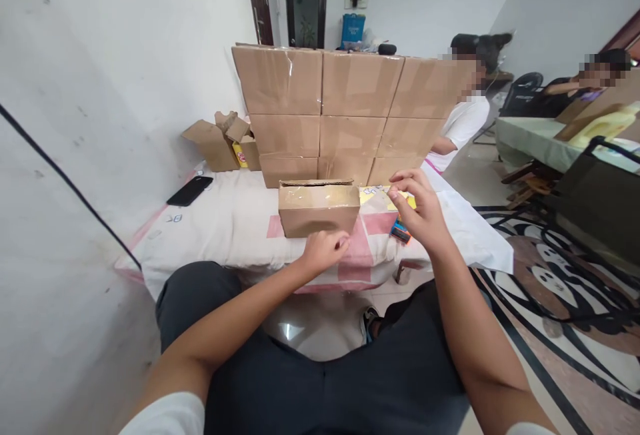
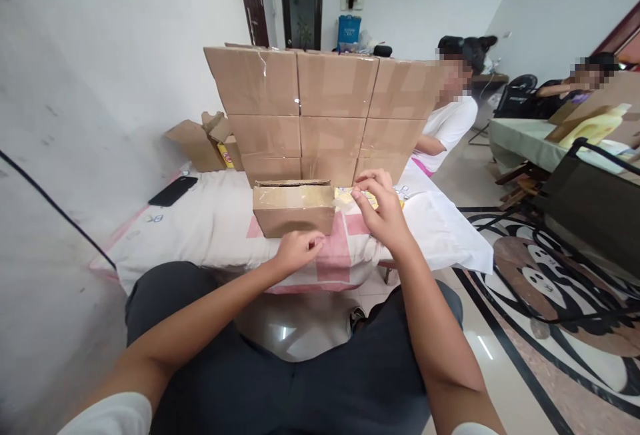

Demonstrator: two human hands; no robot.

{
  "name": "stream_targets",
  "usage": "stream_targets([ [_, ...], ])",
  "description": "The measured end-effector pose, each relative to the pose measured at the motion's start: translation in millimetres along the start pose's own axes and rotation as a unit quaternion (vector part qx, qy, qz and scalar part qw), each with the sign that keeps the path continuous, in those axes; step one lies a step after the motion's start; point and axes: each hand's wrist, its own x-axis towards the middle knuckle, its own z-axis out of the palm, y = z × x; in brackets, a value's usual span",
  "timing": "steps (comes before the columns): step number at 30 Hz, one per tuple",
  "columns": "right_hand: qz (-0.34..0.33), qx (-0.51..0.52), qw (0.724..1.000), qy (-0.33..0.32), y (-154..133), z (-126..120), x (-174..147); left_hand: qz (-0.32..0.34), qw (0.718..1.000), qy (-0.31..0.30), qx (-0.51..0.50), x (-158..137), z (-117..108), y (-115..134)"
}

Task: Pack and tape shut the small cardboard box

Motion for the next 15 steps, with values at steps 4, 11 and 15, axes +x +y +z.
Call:
stream_targets([
  [4,-0.011,0.022,0.997,-0.078,-10.4,-2.0,20.5,0.053,0.967,0.197,0.151,18.5,-62.8,-3.3],
  [11,0.026,0.143,0.965,-0.218,-11.0,57.8,66.4,0.019,0.961,0.083,0.264,23.5,-118.5,-40.4],
  [15,0.098,0.216,0.932,-0.273,17.7,108.3,83.2,0.054,0.957,-0.002,0.285,16.9,-120.9,-41.6],
])
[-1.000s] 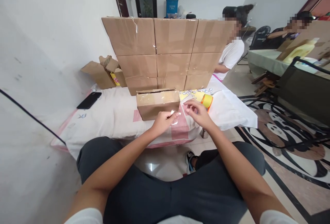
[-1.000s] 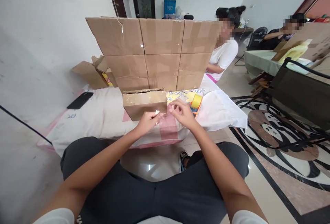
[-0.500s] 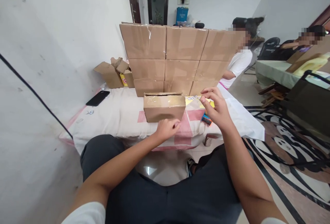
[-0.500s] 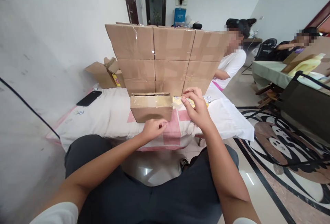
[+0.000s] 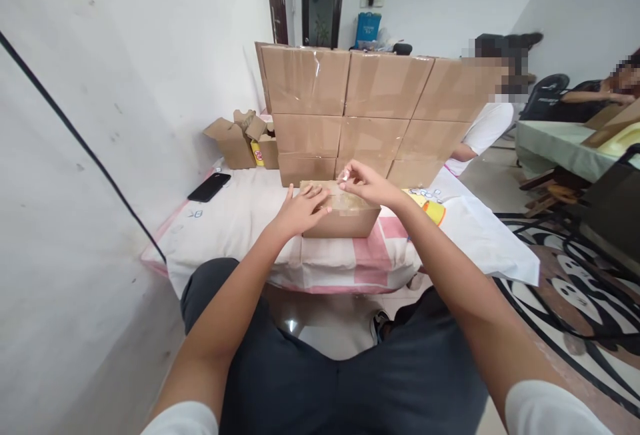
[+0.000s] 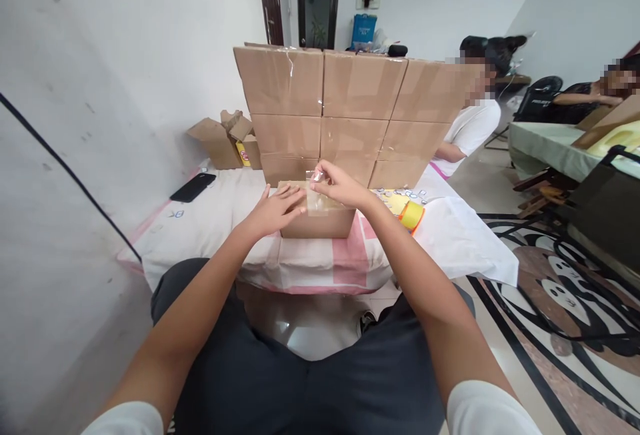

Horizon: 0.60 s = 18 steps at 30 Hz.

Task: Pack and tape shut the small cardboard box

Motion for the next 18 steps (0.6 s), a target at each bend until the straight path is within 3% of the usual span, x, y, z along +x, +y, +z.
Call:
stream_targets([
  [4,0.033,0.055,0.998,-0.010,34.3,13.5,22.2,0.001,1.000,-0.014,0.000,-0.7,-5.2,-0.6],
  [9,0.047,0.090,0.994,-0.027,48.2,20.6,23.3,0.003,1.000,-0.013,-0.011,-0.6,-4.8,0.6],
  [14,0.049,0.068,0.996,0.000,51.9,23.5,22.3,-0.059,0.997,0.058,0.002,3.0,5.1,10.3],
  [18,0.064,-0.023,0.997,0.037,55.6,22.5,25.5,-0.060,0.994,0.087,0.012,3.8,12.2,14.3],
])
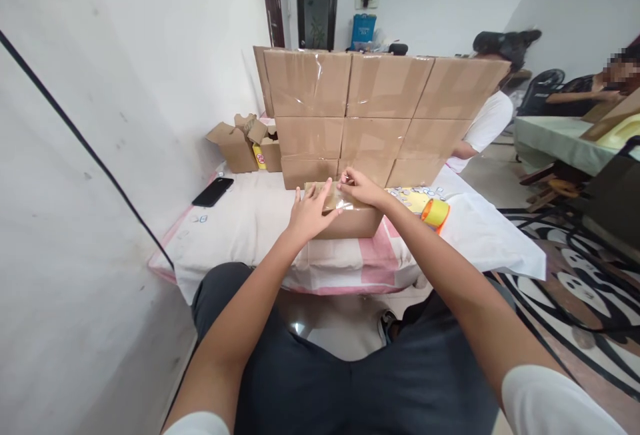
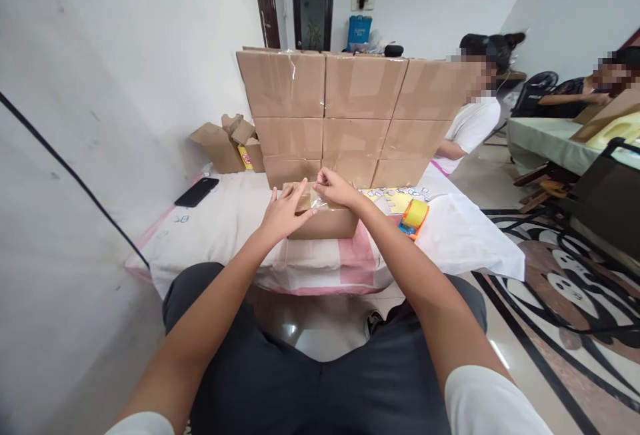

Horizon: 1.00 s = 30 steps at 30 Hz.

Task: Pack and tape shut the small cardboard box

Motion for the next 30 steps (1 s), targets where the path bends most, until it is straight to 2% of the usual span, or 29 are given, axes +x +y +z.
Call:
stream_targets([
  [4,-0.002,-0.204,0.979,0.013,0.2,1.5,5.1,0.028,0.999,0.014,0.011,-2.6,3.9,0.8],
  [6,0.013,-0.252,0.968,0.014,-2.4,3.4,9.5,0.044,0.999,0.012,0.029,-3.0,5.7,1.3],
  [8,0.073,-0.283,0.954,0.069,-5.7,2.6,14.4,0.049,0.998,0.007,0.046,-2.9,6.8,2.3],
  [11,0.167,-0.336,0.908,0.186,-5.6,-9.8,12.6,0.047,0.998,0.009,0.051,-2.8,6.5,3.8],
  [12,0.179,-0.329,0.906,0.196,-2.3,-16.7,6.6,0.051,0.998,0.014,0.046,-2.9,6.2,3.7],
  [14,0.171,-0.248,0.942,0.149,10.2,-31.4,-15.7,0.077,0.996,0.024,0.036,-3.2,5.8,1.6],
  [16,0.157,-0.090,0.982,0.057,28.0,-42.0,-48.0,0.117,0.992,0.028,0.028,-2.8,6.9,-3.7],
  [18,0.113,0.048,0.992,0.035,45.2,-44.0,-81.2,0.142,0.989,0.029,0.022,-1.3,9.8,-11.6],
  [20,0.082,0.094,0.992,0.017,56.6,-36.8,-106.2,0.151,0.988,0.036,0.013,0.9,14.0,-19.8],
  [24,0.054,0.067,0.995,0.050,62.1,-16.7,-125.5,0.171,0.983,0.070,-0.005,3.2,22.9,-27.0],
  [26,0.036,0.017,0.996,0.075,63.3,-21.0,-129.4,0.170,0.981,0.088,-0.009,2.0,26.9,-25.0],
  [28,0.023,-0.073,0.990,0.116,68.5,-43.1,-134.6,0.159,0.981,0.108,-0.011,-0.1,30.9,-21.8],
  [30,0.053,-0.183,0.963,0.190,79.5,-81.4,-140.9,0.151,0.981,0.123,-0.011,-2.4,35.0,-19.4],
])
